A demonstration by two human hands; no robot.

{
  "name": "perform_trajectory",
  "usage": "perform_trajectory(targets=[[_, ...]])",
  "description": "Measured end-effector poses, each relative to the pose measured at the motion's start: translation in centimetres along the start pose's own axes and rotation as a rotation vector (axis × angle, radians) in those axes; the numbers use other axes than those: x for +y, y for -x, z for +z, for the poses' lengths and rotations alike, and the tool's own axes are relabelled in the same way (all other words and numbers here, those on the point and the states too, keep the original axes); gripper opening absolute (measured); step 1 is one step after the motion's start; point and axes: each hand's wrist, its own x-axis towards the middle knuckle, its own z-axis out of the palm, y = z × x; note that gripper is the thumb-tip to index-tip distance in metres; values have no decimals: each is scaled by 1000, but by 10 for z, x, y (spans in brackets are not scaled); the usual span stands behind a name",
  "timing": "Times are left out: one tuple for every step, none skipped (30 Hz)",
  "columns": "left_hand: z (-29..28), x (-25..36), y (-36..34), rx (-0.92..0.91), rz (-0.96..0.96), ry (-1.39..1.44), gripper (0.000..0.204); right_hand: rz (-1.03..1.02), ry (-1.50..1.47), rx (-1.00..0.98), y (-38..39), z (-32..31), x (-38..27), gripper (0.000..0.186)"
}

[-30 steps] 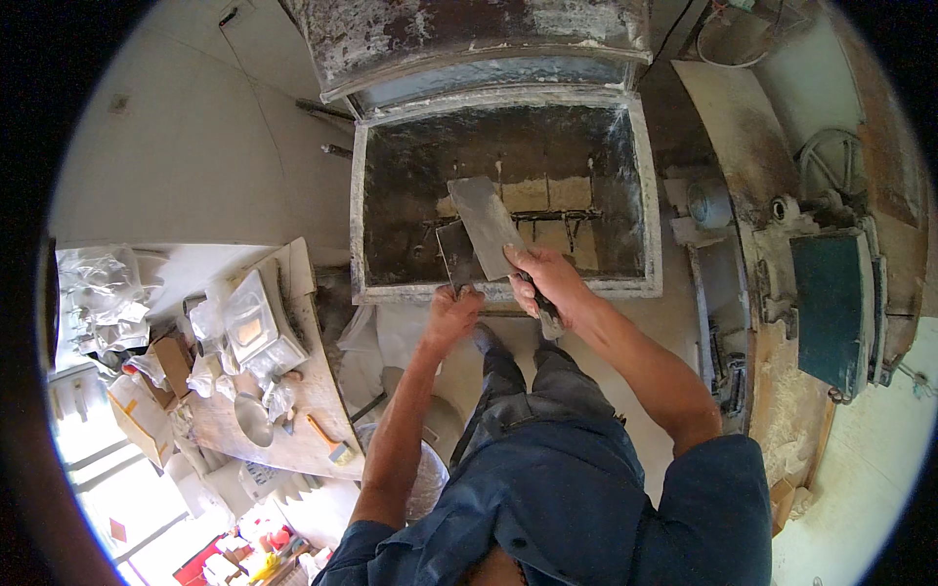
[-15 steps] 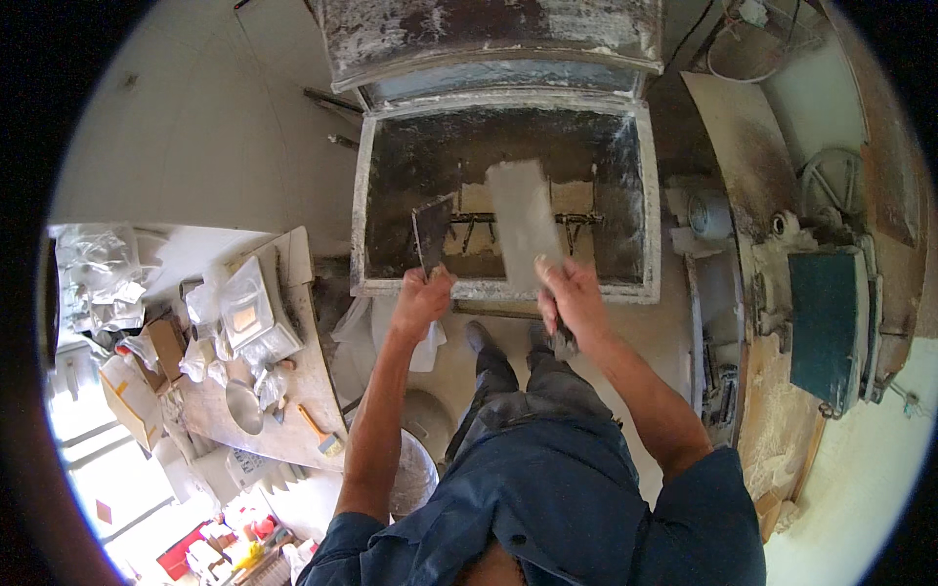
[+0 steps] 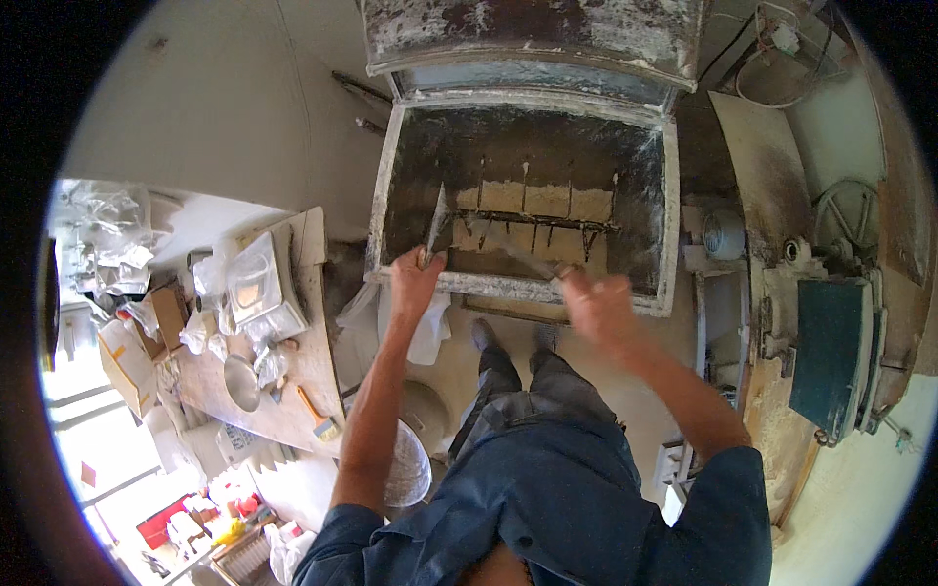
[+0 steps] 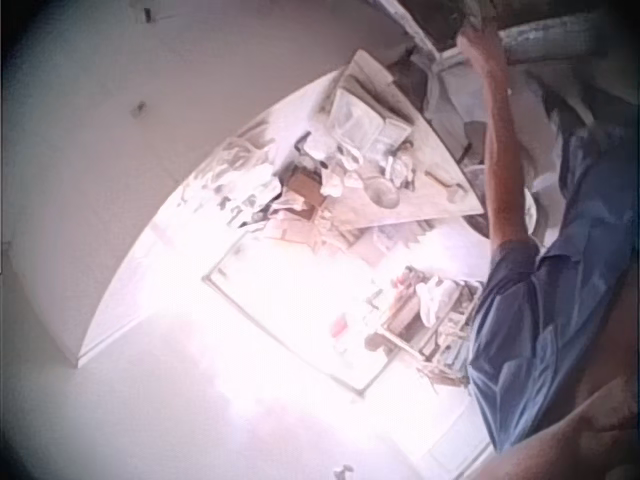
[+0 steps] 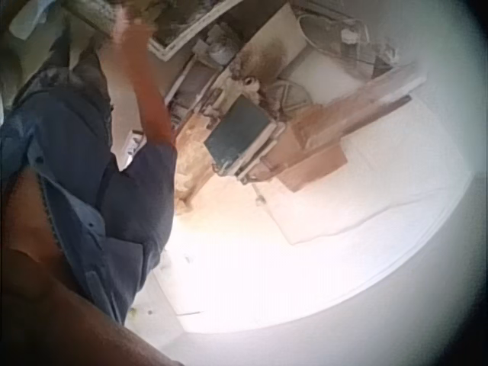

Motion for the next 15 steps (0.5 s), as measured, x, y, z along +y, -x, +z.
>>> perform_trajectory(targets=[[-8,-5,-2,88,128,-266,16,22,3,-51,-5,-10,17,25],[-15,-8,-1,125,155,-360,16,25,-18,-47,-11,-21,35,26],[-20,-9,1,157,183,-455,16,-85,11,-46,-18,-29,46,30],[-23,-8,4,198,225,-561,16,-197,34,-65,-26,-35,54,34],[-24,-6,7,219,272,-608,17,-247,87,-116,-35,-39,58,38],[-25,-3,9,213,311,-616,17,-374,58,-128,-45,-42,60,38],[-25,0,12,221,357,-637,18,-441,62,-172,-54,-42,59,38],[-25,2,14,230,401,-658,18,-553,46,-216,-62,-41,59,38],[-26,4,17,235,404,-665,18,-611,43,-219,-72,-39,62,35],[-28,5,19,239,404,-675,18,-462,62,-244,-79,-37,65,33],[-30,5,23,229,378,-700,18,-372,51,-270,-85,-34,72,30],[-32,4,28,256,414,-655,17,-231,85,-339,-90,-30,82,28],[-34,2,33,277,430,-626,16,-251,110,-270,-89,-26,92,25],[-36,0,37,301,440,-602,16,-210,178,-241,-89,-22,104,22],[-36,-4,43,300,416,-581,16,-136,278,-216,-84,-15,113,20]])
